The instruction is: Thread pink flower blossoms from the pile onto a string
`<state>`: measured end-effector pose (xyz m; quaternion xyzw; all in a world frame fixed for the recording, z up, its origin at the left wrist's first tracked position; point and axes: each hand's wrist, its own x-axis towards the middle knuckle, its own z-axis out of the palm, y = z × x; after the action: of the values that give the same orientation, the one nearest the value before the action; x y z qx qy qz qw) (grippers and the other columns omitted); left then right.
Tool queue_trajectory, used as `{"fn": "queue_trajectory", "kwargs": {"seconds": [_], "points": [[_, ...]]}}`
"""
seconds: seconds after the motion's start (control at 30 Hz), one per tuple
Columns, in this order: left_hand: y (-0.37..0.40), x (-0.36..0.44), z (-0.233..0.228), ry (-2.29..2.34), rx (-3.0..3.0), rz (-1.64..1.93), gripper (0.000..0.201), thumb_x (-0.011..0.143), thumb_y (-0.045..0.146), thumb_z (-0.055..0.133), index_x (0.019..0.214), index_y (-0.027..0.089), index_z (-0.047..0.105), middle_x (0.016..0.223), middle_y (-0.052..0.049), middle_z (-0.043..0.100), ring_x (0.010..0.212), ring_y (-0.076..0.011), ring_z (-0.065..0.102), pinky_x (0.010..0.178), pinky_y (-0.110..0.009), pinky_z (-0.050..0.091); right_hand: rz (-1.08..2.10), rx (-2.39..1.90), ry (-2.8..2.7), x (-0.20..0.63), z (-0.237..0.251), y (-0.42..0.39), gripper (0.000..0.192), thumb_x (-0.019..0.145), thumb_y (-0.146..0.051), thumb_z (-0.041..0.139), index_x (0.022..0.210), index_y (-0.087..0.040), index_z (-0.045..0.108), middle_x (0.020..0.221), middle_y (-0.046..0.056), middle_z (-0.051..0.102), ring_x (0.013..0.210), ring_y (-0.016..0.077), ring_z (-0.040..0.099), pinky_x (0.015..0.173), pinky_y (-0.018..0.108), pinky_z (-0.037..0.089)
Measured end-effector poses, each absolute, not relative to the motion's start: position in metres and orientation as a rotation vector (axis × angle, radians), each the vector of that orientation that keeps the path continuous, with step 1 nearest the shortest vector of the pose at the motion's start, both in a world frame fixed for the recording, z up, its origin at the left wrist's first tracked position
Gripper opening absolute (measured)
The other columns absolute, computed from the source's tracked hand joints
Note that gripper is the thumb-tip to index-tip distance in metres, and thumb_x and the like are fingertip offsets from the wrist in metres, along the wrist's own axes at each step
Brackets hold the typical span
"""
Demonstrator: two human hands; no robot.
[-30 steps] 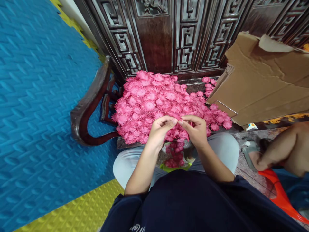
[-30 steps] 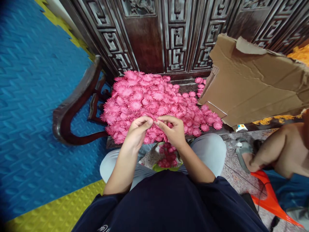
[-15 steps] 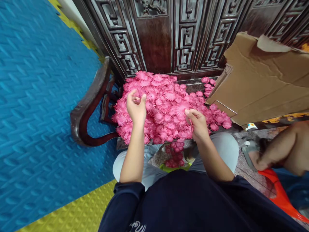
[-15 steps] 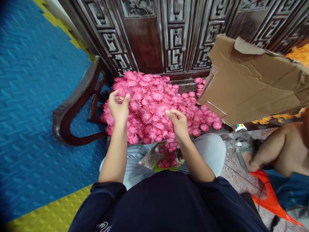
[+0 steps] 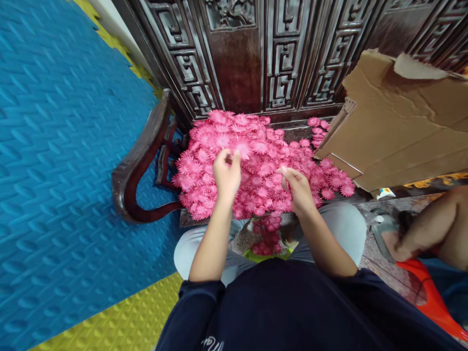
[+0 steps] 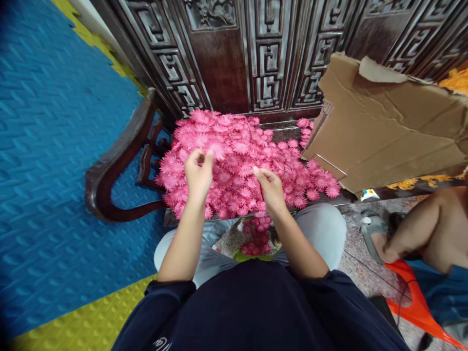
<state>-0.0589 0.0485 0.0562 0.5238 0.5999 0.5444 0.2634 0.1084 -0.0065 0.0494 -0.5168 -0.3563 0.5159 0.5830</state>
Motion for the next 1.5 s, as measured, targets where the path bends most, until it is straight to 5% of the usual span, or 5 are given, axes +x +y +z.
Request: {"fn": "queue_trajectory", "kwargs": {"seconds": [0.17,0.43,0.7,0.93,1.5], "points": [[0.059,-0.072,0.061,1.956,1.525,1.593,0.057,0.071,0.025,0.071,0.123,0.015,0.049,0.101,-0.006,0.054,0.095,-0.0187,0.051,0.093,-0.034,0.036,1.184,-1.219,-0.844,0.114,0.047,-0.006,0.036,0.064,-0.055,0.067,0.066,-0.019,0.064,0.045,-0.008,0.038,0.050,0.0075,0.034,0.060,0.024,0.035],[-0.017,-0.016,0.066,1.251,1.786,0.840,0.022,0.077,0.038,0.064,0.090,0.020,0.061,0.096,-0.004,0.062,0.092,-0.0182,0.057,0.085,-0.032,0.043,1.259,-1.186,-0.835,0.101,0.040,-0.002,0.035,0.067,-0.053,0.066,0.070,-0.019,0.063,0.064,-0.003,0.057,0.064,0.0094,0.051,0.067,0.025,0.042],[-0.007,-0.026,0.073,1.405,1.530,1.185,0.010,0.078,0.018,0.053,0.070,0.016,0.060,0.073,-0.001,0.058,0.070,-0.0122,0.054,0.070,-0.024,0.041,1.340,-1.103,-0.927,0.114,0.032,-0.012,0.038,0.071,-0.058,0.061,0.086,-0.023,0.065,0.077,-0.001,0.059,0.069,0.0109,0.053,0.068,0.025,0.044],[-0.009,-0.028,0.072,1.443,1.438,1.320,0.013,0.081,0.024,0.054,0.073,0.017,0.061,0.073,0.000,0.059,0.071,-0.0119,0.054,0.072,-0.024,0.041,1.343,-1.101,-0.966,0.108,0.046,-0.017,0.023,0.059,-0.039,0.076,0.068,-0.021,0.065,0.068,-0.004,0.062,0.059,0.0078,0.050,0.067,0.025,0.045],[-0.008,-0.035,0.069,1.435,1.533,1.313,0.014,0.081,0.026,0.056,0.074,0.017,0.064,0.074,-0.001,0.059,0.071,-0.0127,0.053,0.070,-0.023,0.040,1.317,-1.158,-0.848,0.101,0.044,-0.019,0.016,0.057,-0.031,0.076,0.067,-0.021,0.068,0.073,-0.002,0.068,0.067,0.0095,0.057,0.065,0.024,0.046]]}}
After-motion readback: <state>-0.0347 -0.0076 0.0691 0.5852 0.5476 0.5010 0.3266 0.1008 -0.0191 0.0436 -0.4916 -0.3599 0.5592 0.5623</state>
